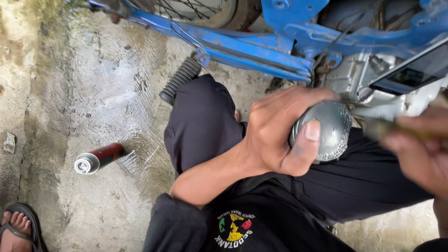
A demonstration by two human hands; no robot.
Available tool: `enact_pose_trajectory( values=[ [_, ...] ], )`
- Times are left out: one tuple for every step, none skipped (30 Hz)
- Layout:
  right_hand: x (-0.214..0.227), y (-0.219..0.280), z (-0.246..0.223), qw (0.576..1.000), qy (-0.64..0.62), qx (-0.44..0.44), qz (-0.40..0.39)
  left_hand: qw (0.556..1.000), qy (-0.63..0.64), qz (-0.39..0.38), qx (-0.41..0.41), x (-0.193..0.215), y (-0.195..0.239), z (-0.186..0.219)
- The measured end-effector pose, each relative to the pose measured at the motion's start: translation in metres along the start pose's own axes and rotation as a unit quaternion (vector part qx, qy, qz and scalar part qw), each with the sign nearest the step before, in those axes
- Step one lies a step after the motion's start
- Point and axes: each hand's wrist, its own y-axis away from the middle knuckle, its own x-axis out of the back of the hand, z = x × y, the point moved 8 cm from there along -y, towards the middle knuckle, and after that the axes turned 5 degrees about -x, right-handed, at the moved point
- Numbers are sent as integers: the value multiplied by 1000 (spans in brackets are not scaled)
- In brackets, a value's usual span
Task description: Cleaning carbon deposits from a motorcycle piston using a small wire brush
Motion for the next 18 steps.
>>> enact_pose_trajectory(
  values=[
    [-2, 6, 5, 999, -32, 23, 1, 1000, -13, 13, -9, 3, -2, 1],
    [0, -6, -14, 999, -33, 24, -3, 1000, -14, 15, -6, 4, 0, -1],
    [-7, -17, -36, 997, -33, 50, -57, 1000, -9, 16, -8, 4, 3, -2],
    [-12, -25, -58, 991, -33, 73, -107, 1000, 0, 14, -12, 3, 4, -5],
    [-15, -25, -51, 991, -32, 71, -108, 1000, 2, 14, -11, 3, 4, -4],
    [-8, -30, -39, 998, -22, 38, -41, 1000, 1, 16, 9, 5, 3, -6],
    [0, -33, -28, 1000, -12, 5, 25, 999, -1, 18, 30, 6, 2, -7],
    [6, -34, -42, 1000, -12, 8, 28, 999, -1, 18, 26, 7, 2, -6],
    [0, -34, -61, 998, 11, 45, -41, 1000, 1, 14, 16, 6, 2, -4],
    [-6, -30, -79, 990, 33, 81, -114, 1000, 2, 10, 10, 6, 4, -1],
    [-9, -36, -80, 989, 32, 82, -115, 1000, 1, 11, 10, 8, 1, -1],
    [-8, -40, -77, 994, 12, 49, -95, 1000, -8, 6, 19, 9, 0, -2],
    [-6, -44, -74, 997, -7, 16, -75, 999, -17, 1, 28, 9, -2, -2],
    [-5, -42, -70, 997, -8, 18, -71, 1000, -18, 0, 24, 10, -4, 3],
    [-3, -41, -66, 998, -29, 11, -59, 999, -8, -1, 46, 10, -6, 4],
    [-2, -41, -61, 998, -51, 4, -48, 998, 1, -3, 69, 10, -8, 5],
    [3, -45, -73, 998, -53, 6, -44, 998, -1, -5, 64, 10, -10, 6],
    [10, -40, -104, 991, -37, 127, -28, 998, -2, -7, 56, 8, -10, 10]
  ],
)
